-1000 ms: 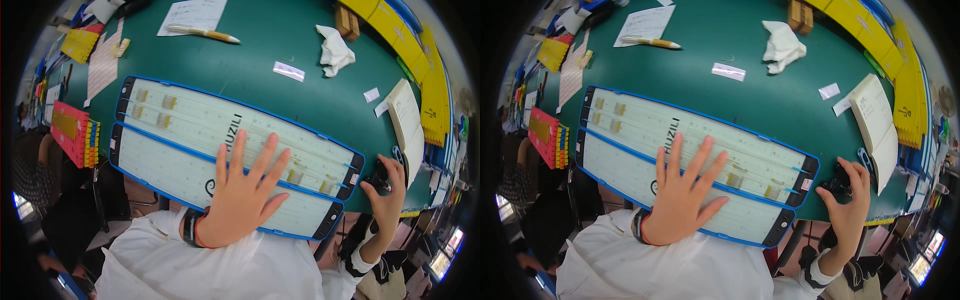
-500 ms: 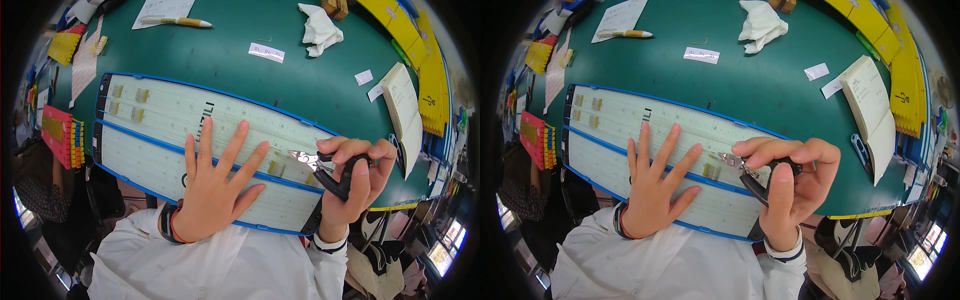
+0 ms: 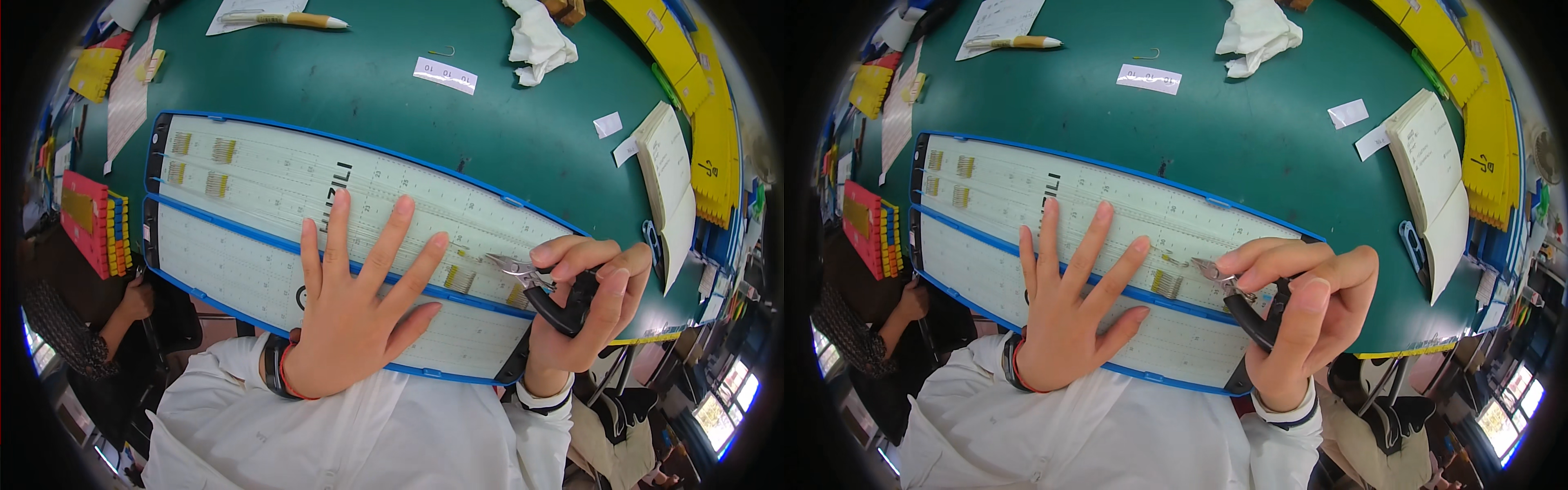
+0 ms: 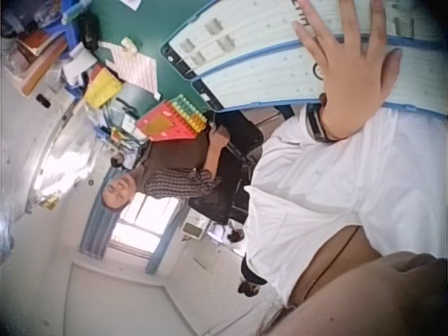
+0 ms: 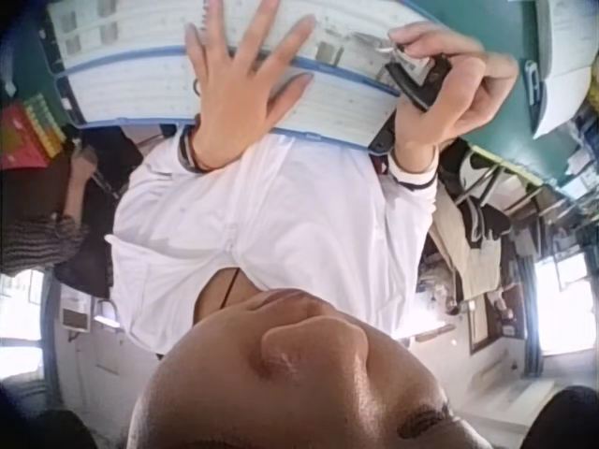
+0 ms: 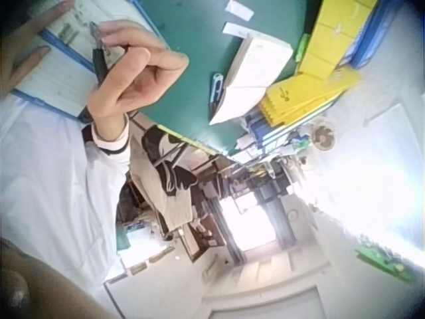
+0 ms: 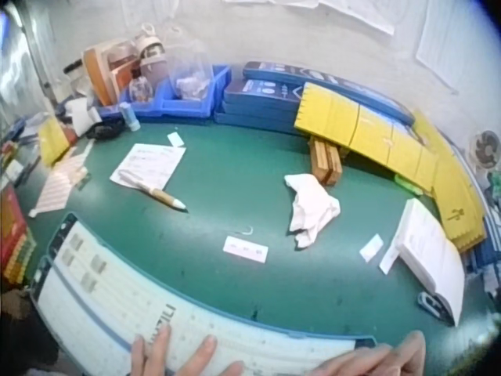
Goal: Cutting individual electronic components from a template using a pair of snips.
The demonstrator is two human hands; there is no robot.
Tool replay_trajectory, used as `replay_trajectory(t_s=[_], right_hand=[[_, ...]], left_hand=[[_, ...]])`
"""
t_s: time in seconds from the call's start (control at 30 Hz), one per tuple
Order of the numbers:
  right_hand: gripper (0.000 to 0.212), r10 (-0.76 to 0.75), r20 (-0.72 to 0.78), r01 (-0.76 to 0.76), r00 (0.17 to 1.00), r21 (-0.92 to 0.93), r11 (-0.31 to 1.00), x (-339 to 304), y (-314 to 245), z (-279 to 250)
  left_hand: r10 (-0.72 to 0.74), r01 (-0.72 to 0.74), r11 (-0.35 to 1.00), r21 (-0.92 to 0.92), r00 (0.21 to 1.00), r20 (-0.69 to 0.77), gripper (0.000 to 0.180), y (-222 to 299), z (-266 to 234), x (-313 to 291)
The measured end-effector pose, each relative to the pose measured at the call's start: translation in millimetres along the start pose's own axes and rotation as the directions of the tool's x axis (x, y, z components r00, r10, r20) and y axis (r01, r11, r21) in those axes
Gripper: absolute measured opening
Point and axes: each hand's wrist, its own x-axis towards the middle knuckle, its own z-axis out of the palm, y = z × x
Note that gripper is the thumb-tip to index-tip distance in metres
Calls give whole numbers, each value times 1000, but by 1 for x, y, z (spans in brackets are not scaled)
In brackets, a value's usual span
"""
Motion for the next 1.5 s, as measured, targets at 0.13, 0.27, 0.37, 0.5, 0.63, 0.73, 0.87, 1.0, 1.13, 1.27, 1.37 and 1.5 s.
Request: replay_trajectory(t_s=[0.13, 0.27, 0.37, 0.5, 0.63, 0.73, 0.87, 1.0, 1.13, 1.27, 1.37, 1.5], right_hand=[[22, 26, -7, -26, 1000, 25, 999, -1, -1, 0], [22, 34, -18, -34, 999, -6, 999, -2, -2, 1], [21, -5, -12, 5, 1000, 1, 1000, -2, 1, 2], [21, -12, -18, 12, 1000, -18, 1000, -3, 0, 3], [21, -7, -54, 7, 998, 2, 1000, -4, -2, 1], [22, -14, -44, 14, 999, -6, 1000, -4, 0, 2], [21, -3, -36, 3, 999, 1, 1000, -3, 0, 3], [21, 14, -28, -14, 999, 13, 1000, -3, 0, 2], [21, 12, -20, -12, 1000, 11, 1000, -2, -1, 2], [20, -8, -4, 8, 1000, 23, 1000, -2, 3, -1], [19, -35, -68, 46, 997, 157, 987, 0, 6, -1], [18, -38, 19, 37, 999, 60, 998, 2, 5, 2]], left_hand=[[-6, 6, 1000, 9, 1000, 5, 60, 1, -1, 0], [-8, 8, 1000, 8, 1000, 15, 61, 2, -2, 1], [-16, 15, 1000, 13, 1000, 17, 61, 2, -3, 1], [-17, 16, 1000, 18, 1000, 20, 61, 1, -3, 0], [-10, 9, 1000, 14, 1000, 16, 61, 1, -2, 1], [-9, 9, 1000, 4, 1000, 10, 62, 1, 0, 0], [-1, 1, 1000, 10, 1000, -3, 63, 0, 1, -1], [-4, 4, 1000, 16, 1000, 7, 64, 0, -1, 0], [-5, 5, 1000, 11, 1000, 6, 64, 1, -1, 1], [-4, 4, 1000, 10, 1000, 1, 64, 0, 0, 1], [-3, 3, 1000, 10, 1000, 4, 63, 1, 0, 2], [-13, 13, 1000, 12, 1000, 5, 62, 2, -1, 1]])
